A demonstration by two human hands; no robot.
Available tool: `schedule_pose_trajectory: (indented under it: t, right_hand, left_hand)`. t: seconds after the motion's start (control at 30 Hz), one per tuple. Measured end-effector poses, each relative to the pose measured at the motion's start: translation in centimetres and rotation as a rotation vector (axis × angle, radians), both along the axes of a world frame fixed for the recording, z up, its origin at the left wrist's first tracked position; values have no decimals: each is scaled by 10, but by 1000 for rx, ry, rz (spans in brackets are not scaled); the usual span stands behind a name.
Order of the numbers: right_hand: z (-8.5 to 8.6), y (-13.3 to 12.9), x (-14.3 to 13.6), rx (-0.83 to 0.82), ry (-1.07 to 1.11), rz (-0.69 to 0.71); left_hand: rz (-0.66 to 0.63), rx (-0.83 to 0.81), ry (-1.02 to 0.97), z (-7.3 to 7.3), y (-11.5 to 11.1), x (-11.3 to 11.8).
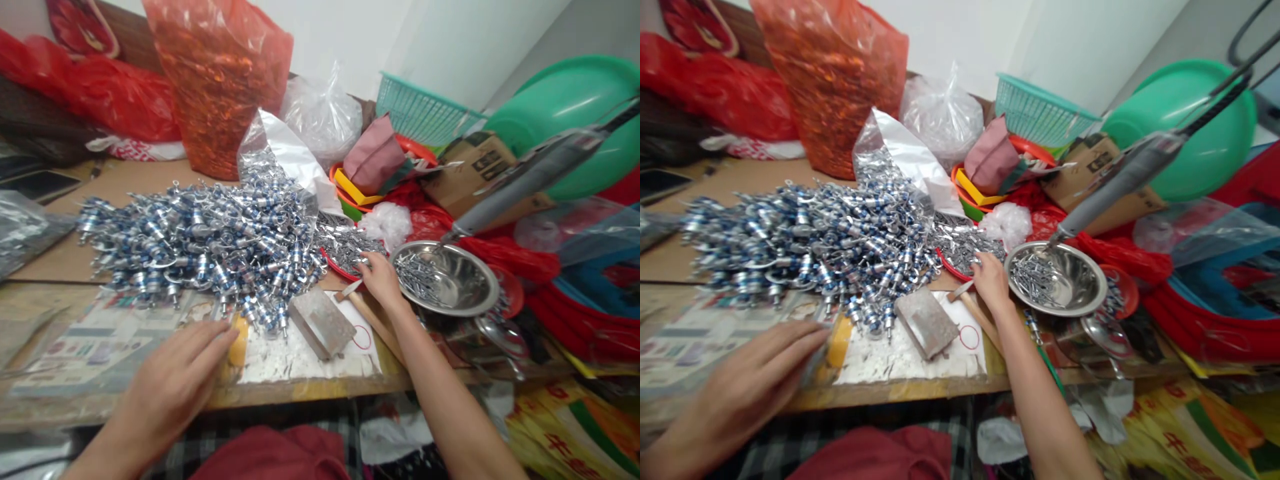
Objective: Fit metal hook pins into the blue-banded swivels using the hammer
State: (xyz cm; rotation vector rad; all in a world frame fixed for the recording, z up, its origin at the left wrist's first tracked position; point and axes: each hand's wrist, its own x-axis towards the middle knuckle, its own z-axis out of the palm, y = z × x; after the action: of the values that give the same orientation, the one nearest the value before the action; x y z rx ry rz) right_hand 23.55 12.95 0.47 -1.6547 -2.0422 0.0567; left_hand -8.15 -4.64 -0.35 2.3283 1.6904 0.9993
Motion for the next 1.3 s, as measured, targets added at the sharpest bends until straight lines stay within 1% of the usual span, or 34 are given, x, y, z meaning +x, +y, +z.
schedule_pose_trajectory:
  t: [0.03, 0.07, 0.1, 0.13, 0.2, 0.27, 0.33, 0.4, 0.5, 0.57, 0.63, 0.73, 0.8, 0.83, 0.87, 0.9, 0.93, 1.0, 1.03, 1.07, 1.13, 1.23, 1.3]
  right_hand:
    - [-3, 15, 3, -28, -23, -2]
    - [-5, 26, 4, -53, -42, -4]
    - [-8, 34, 5, -77, -59, -4]
    - [-10, 39, 6, -96, -72, -4]
    - [-13, 41, 5, -119, -90, -11]
    - [-14, 38, 3, -125, -97, -33]
    - [-13, 34, 2, -120, -98, -55]
    - [-11, 32, 2, -106, -90, -55]
    - [-7, 33, 3, -59, -57, -49]
    - [-5, 33, 4, -25, -23, -62]
    - [-2, 29, 6, -7, 21, -73]
    - [6, 9, 1, -3, 117, -53]
    - [15, -17, -10, -9, 189, -18]
    - [19, -33, -18, -12, 228, 14]
    - [24, -49, -28, -15, 270, 56]
    - [29, -65, -37, -16, 380, 154]
    - [32, -79, -47, 13, 447, 242]
    - [35, -101, -62, 65, 504, 346]
    - [34, -108, -66, 83, 497, 362]
    - [31, -112, -69, 87, 478, 360]
    - [22, -115, -69, 76, 433, 342]
    - [13, -113, -63, 70, 381, 354]
    - [13, -112, -60, 64, 319, 375]
  left_hand:
    - [-18, -15, 109, -2, 18, 6]
    - [-32, -41, 260, -4, 34, 12]
    - [-19, -58, 344, -6, 47, 16]
    - [-26, -83, 401, -7, 57, 19]
    - [-47, -125, 424, -9, 65, 19]
    - [-90, -151, 355, -11, 61, 15]
    - [-108, -146, 235, -16, 53, 12]
    - [-80, -111, 117, -21, 47, 11]
    - [-40, -50, -25, -27, 44, 14]
    - [-45, -33, -82, -30, 42, 15]
    - [-37, -20, -96, -30, 38, 12]
    - [21, 17, -76, -23, 27, 5]
    - [28, 12, -90, -12, 22, 5]
    - [10, 2, -114, -5, 21, 9]
    - [-29, 15, -149, 2, 22, 17]
    - [-71, 1, -175, 8, 25, 27]
    - [-85, 31, -220, 13, 30, 39]
    - [-188, 90, -304, 19, 43, 66]
    - [-257, 83, -314, 19, 50, 79]
    - [-272, 62, -318, 17, 56, 90]
    - [-223, -10, -358, 13, 64, 103]
    - [-163, -127, -438, 5, 66, 104]
    - [-156, -163, -471, 3, 64, 100]
